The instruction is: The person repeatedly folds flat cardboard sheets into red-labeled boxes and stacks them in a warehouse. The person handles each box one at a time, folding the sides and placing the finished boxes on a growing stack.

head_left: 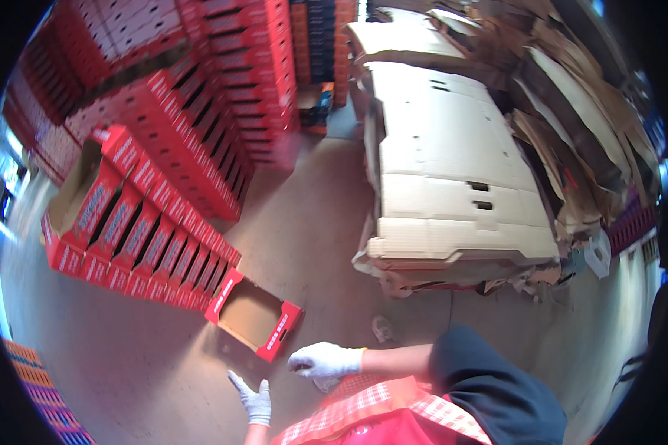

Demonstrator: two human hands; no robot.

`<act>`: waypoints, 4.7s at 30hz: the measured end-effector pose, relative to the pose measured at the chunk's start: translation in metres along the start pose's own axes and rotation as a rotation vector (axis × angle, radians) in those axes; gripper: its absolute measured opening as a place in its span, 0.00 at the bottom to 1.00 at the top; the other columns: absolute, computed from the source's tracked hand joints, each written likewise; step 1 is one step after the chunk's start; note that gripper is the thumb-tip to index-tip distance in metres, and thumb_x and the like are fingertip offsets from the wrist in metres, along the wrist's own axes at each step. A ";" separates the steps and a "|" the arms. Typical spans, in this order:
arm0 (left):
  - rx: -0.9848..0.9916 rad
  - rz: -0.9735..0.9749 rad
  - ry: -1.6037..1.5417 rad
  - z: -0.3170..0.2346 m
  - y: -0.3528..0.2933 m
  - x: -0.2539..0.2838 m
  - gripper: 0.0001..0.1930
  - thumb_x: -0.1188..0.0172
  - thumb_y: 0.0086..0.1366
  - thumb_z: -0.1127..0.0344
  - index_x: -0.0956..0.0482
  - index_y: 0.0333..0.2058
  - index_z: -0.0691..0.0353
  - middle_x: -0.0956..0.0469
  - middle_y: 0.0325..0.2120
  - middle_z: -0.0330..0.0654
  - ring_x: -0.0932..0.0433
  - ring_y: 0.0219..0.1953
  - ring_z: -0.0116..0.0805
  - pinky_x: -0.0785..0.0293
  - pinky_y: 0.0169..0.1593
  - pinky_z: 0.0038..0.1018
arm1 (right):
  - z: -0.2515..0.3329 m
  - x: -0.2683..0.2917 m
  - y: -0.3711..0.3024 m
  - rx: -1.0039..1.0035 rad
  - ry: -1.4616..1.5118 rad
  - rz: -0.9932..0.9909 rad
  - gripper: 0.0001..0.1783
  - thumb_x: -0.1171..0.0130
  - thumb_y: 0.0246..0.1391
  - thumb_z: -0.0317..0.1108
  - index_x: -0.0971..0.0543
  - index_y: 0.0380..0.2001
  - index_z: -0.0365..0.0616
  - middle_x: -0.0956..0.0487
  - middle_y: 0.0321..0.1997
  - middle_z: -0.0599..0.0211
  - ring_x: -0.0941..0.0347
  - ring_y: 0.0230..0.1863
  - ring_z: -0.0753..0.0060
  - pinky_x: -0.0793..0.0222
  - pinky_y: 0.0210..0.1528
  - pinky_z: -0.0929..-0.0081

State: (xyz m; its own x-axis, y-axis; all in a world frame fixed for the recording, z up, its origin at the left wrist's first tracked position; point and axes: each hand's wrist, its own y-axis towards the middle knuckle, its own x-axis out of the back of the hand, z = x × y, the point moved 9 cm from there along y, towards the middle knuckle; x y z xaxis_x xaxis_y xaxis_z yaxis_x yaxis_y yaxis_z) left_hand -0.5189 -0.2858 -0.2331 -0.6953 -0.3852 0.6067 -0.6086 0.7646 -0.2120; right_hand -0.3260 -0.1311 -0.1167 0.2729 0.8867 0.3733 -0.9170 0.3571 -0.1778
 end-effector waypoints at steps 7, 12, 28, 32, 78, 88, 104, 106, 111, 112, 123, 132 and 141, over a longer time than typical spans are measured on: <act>-0.517 0.344 -0.238 -0.259 0.099 -0.132 0.43 0.43 0.69 0.59 0.61 0.72 0.66 0.57 0.73 0.53 0.51 0.73 0.47 0.53 0.72 0.37 | 0.032 0.219 -0.211 0.179 -0.134 -0.904 0.09 0.37 0.55 0.27 0.19 0.41 0.43 0.18 0.38 0.64 0.20 0.41 0.64 0.24 0.46 0.71; 0.136 0.813 -0.570 -0.384 0.167 -0.296 0.42 0.68 0.70 0.29 0.45 0.71 0.53 0.38 0.67 0.40 0.38 0.67 0.36 0.47 0.68 0.38 | -0.031 0.396 -0.428 -0.005 -0.480 -1.546 0.19 0.36 0.54 0.29 0.23 0.50 0.36 0.22 0.48 0.56 0.25 0.48 0.62 0.29 0.52 0.71; -0.058 0.630 -0.312 -0.519 0.114 -0.354 0.42 0.42 0.67 0.45 0.47 0.70 0.65 0.38 0.66 0.42 0.40 0.67 0.35 0.44 0.67 0.29 | -0.211 0.528 -0.595 -0.819 -0.027 -1.408 0.43 0.33 0.49 0.54 0.32 0.58 0.32 0.23 0.53 0.41 0.25 0.56 0.53 0.31 0.58 0.64; -0.326 0.456 -0.082 -0.568 0.134 -0.357 0.34 0.49 0.72 0.51 0.43 0.68 0.65 0.39 0.67 0.46 0.43 0.69 0.39 0.54 0.71 0.29 | -0.216 0.535 -0.560 -0.901 -0.227 -1.330 0.53 0.33 0.49 0.54 0.44 0.68 0.34 0.34 0.66 0.38 0.36 0.67 0.43 0.40 0.67 0.60; -1.478 0.227 0.185 -0.770 -0.038 -0.222 0.11 0.33 0.61 0.61 0.19 0.28 0.63 0.23 0.22 0.49 0.22 0.21 0.42 0.27 0.27 0.31 | 0.069 0.518 -0.504 0.044 -0.751 -0.967 0.35 0.24 0.39 0.30 0.25 0.54 0.47 0.20 0.38 0.61 0.21 0.34 0.64 0.23 0.37 0.75; -0.892 1.792 0.784 -0.596 -0.149 -0.250 0.36 0.45 0.68 0.46 0.37 0.64 0.68 0.22 0.45 0.65 0.22 0.51 0.54 0.27 0.54 0.38 | 0.049 0.341 -0.482 -0.432 -0.181 0.202 0.30 0.34 0.52 0.57 0.19 0.47 0.43 0.17 0.42 0.51 0.21 0.47 0.57 0.28 0.51 0.66; -0.257 0.963 -1.002 -0.598 0.018 -0.328 0.43 0.38 0.63 0.63 0.53 0.72 0.59 0.47 0.71 0.47 0.39 0.68 0.40 0.49 0.71 0.35 | -0.153 0.475 -0.497 -0.088 0.664 -1.310 0.35 0.39 0.50 0.29 0.35 0.62 0.36 0.28 0.58 0.58 0.30 0.57 0.64 0.33 0.59 0.72; -0.018 1.032 -1.131 -0.590 0.012 -0.344 0.48 0.39 0.61 0.67 0.60 0.73 0.56 0.51 0.71 0.41 0.36 0.64 0.35 0.41 0.68 0.33 | -0.158 0.478 -0.487 0.023 0.916 -1.135 0.26 0.44 0.49 0.26 0.29 0.55 0.37 0.23 0.48 0.61 0.25 0.46 0.70 0.28 0.49 0.76; 0.046 1.042 -1.433 -0.601 -0.020 -0.345 0.39 0.40 0.58 0.69 0.50 0.66 0.56 0.29 0.49 0.39 0.24 0.48 0.33 0.28 0.59 0.37 | -0.061 0.531 -0.522 -0.134 0.650 -1.202 0.20 0.47 0.44 0.28 0.23 0.45 0.39 0.24 0.28 0.72 0.30 0.24 0.81 0.30 0.29 0.80; 0.012 1.095 -1.551 -0.606 -0.032 -0.343 0.34 0.40 0.58 0.70 0.43 0.62 0.57 0.26 0.43 0.39 0.23 0.46 0.35 0.28 0.59 0.38 | -0.012 0.542 -0.517 -0.014 0.583 -1.117 0.25 0.47 0.43 0.28 0.24 0.49 0.38 0.24 0.28 0.72 0.30 0.25 0.82 0.31 0.29 0.82; 0.552 1.714 -0.617 -0.569 -0.174 -0.392 0.23 0.48 0.67 0.60 0.28 0.53 0.73 0.29 0.56 0.59 0.27 0.58 0.54 0.34 0.65 0.47 | 0.223 0.484 -0.369 -0.007 -1.186 -0.733 0.24 0.41 0.48 0.32 0.24 0.51 0.42 0.21 0.44 0.52 0.21 0.43 0.51 0.25 0.46 0.64; -1.550 0.276 0.371 -0.826 -0.153 -0.228 0.45 0.34 0.42 0.30 0.20 0.41 0.72 0.22 0.41 0.61 0.23 0.47 0.55 0.28 0.54 0.43 | 0.182 0.534 -0.386 -0.057 -1.017 -0.706 0.20 0.48 0.64 0.44 0.23 0.50 0.40 0.20 0.46 0.55 0.23 0.49 0.58 0.31 0.54 0.68; -1.594 0.413 0.436 -0.865 -0.142 -0.250 0.49 0.37 0.39 0.22 0.19 0.36 0.72 0.19 0.34 0.58 0.20 0.43 0.52 0.24 0.49 0.40 | 0.196 0.542 -0.475 -0.232 -1.109 -1.184 0.19 0.37 0.57 0.38 0.22 0.46 0.36 0.18 0.38 0.52 0.19 0.39 0.62 0.24 0.43 0.66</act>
State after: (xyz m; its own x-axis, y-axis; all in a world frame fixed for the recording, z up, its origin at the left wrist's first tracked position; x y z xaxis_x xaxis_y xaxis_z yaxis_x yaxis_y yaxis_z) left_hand 0.0721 0.1488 0.3084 -0.3838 -0.0909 0.9189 0.7183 0.5960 0.3590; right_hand 0.2004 0.1227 0.3482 0.3262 -0.4928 0.8067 -0.2722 0.7683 0.5794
